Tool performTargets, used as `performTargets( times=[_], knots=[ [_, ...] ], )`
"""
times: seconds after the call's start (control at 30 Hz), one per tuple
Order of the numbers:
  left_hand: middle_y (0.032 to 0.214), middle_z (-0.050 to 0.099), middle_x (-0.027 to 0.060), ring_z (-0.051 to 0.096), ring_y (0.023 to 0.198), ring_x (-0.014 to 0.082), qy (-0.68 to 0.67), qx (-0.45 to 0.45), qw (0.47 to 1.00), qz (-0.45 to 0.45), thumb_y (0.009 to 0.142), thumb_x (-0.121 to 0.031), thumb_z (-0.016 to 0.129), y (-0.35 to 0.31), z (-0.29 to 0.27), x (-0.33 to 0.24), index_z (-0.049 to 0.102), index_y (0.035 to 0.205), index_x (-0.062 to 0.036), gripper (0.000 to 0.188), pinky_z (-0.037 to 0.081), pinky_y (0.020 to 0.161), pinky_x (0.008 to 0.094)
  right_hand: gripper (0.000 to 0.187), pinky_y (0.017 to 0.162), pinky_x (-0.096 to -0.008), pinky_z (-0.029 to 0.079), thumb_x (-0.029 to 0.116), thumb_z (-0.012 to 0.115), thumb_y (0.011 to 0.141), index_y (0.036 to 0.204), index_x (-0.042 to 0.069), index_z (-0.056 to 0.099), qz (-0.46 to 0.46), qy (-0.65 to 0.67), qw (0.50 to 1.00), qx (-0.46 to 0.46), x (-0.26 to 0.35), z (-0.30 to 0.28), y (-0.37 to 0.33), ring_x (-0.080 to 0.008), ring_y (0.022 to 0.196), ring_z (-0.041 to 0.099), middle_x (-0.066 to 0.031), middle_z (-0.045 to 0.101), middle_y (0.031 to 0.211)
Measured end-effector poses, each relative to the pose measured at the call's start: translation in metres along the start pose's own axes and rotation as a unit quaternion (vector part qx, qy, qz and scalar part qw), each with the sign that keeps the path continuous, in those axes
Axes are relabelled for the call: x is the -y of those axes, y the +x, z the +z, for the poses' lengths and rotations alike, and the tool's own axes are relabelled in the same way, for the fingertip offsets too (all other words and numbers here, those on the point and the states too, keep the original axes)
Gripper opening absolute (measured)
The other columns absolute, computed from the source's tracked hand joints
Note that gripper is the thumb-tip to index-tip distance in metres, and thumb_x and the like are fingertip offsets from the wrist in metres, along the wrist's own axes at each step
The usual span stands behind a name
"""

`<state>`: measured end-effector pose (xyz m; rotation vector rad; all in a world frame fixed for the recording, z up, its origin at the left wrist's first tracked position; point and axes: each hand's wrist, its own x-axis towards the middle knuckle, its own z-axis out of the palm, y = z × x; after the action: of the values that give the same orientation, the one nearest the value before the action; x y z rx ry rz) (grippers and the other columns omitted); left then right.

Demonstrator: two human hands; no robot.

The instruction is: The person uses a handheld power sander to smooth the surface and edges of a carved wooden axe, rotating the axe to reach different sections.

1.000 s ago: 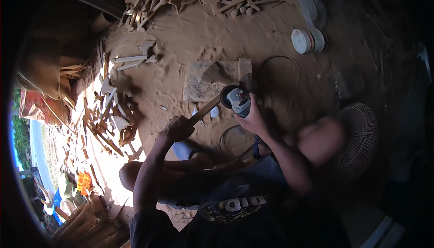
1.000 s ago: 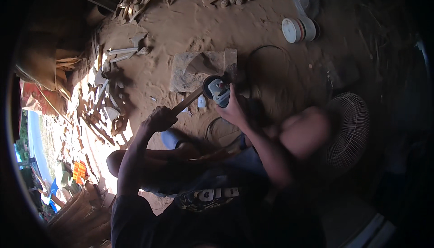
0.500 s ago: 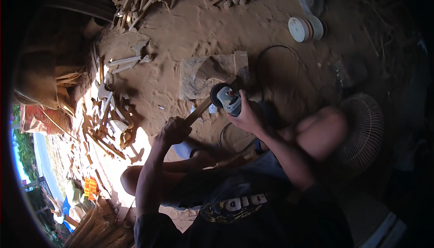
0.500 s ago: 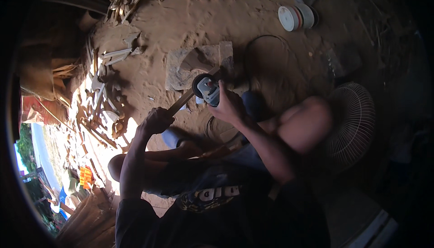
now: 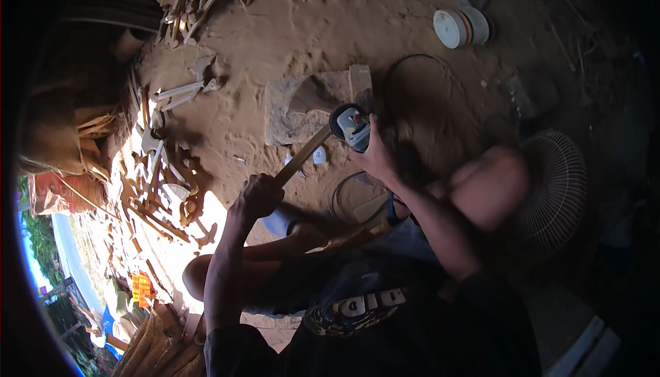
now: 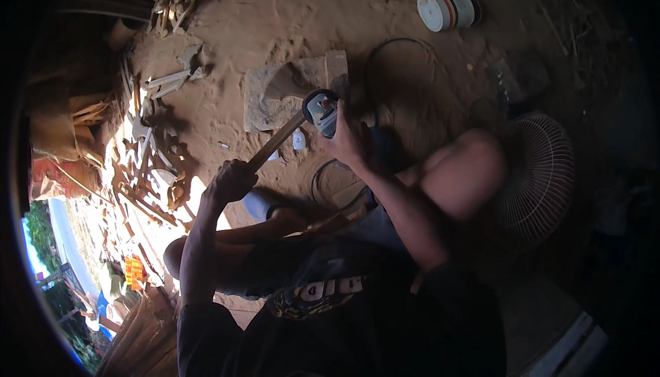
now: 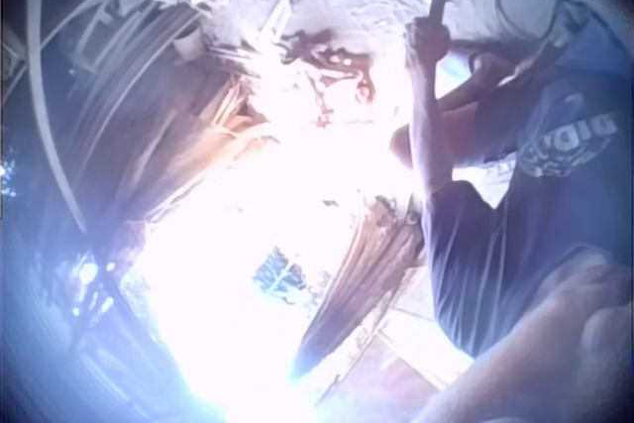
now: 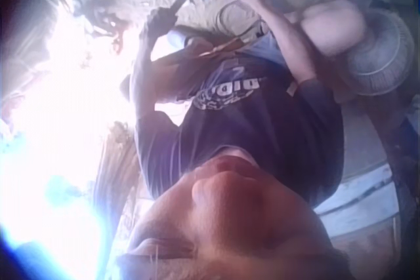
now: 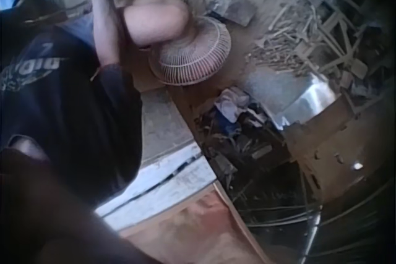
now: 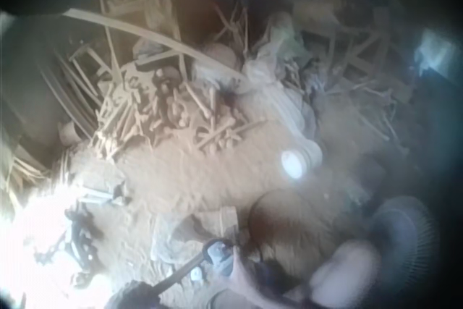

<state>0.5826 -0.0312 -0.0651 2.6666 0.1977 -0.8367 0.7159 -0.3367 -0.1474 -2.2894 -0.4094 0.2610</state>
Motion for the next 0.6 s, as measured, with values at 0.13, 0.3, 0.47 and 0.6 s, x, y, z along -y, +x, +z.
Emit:
performTargets(
  times=[0.13,0.3,0.47,0.6],
  knots=[
    [0.08,0.071,0.0294,0.074,0.081,0.0458,-0.047,-0.017,0.998,-0.039,0.09,-0.022,0.064,-0.011,-0.004,-0.003,0.073,0.085,0.0013,0.025,0.061,0.076,0.0515,0.106,0.107,-0.0482,0.049,0.029,0.082,0.079,0.161,-0.007,0.024,0.052,0.022,0.998,0.037,0.01,-0.005,0.006,-0.048,0.128,0.061,-0.0381,0.058,0.137],
    [0.08,0.071,0.0299,0.074,0.081,0.0461,-0.007,0.014,1.0,0.015,0.09,-0.023,0.064,-0.001,-0.005,-0.006,0.074,0.088,0.0019,0.027,0.061,0.077,0.0516,0.105,0.109,-0.0481,0.048,0.028,0.081,0.081,0.161,-0.007,0.024,0.066,0.038,0.996,0.04,0.003,-0.01,0.004,-0.0481,0.13,0.06,-0.0375,0.057,0.14],
    [0.07,0.068,0.028,0.073,0.074,0.0475,-0.027,-0.051,0.998,0.026,0.087,-0.013,0.064,-0.008,-0.001,-0.006,0.067,0.073,0.0014,0.021,0.062,0.068,0.0529,0.105,0.108,-0.0474,0.049,0.028,0.081,0.081,0.161,-0.006,0.023,0.033,-0.001,0.999,0.032,0.006,-0.001,0.007,-0.0487,0.129,0.06,-0.0372,0.056,0.142],
    [0.077,0.07,0.0288,0.073,0.077,0.0472,-0.032,-0.024,0.999,0.007,0.089,-0.018,0.063,-0.006,-0.005,-0.008,0.071,0.08,0.0015,0.023,0.061,0.073,0.053,0.093,0.089,-0.0543,0.057,0.027,0.08,0.079,0.154,-0.006,0.037,0.001,-0.021,0.999,-0.032,0.009,-0.002,0.01,-0.049,0.102,0.071,-0.0362,0.068,0.114]
  ],
)
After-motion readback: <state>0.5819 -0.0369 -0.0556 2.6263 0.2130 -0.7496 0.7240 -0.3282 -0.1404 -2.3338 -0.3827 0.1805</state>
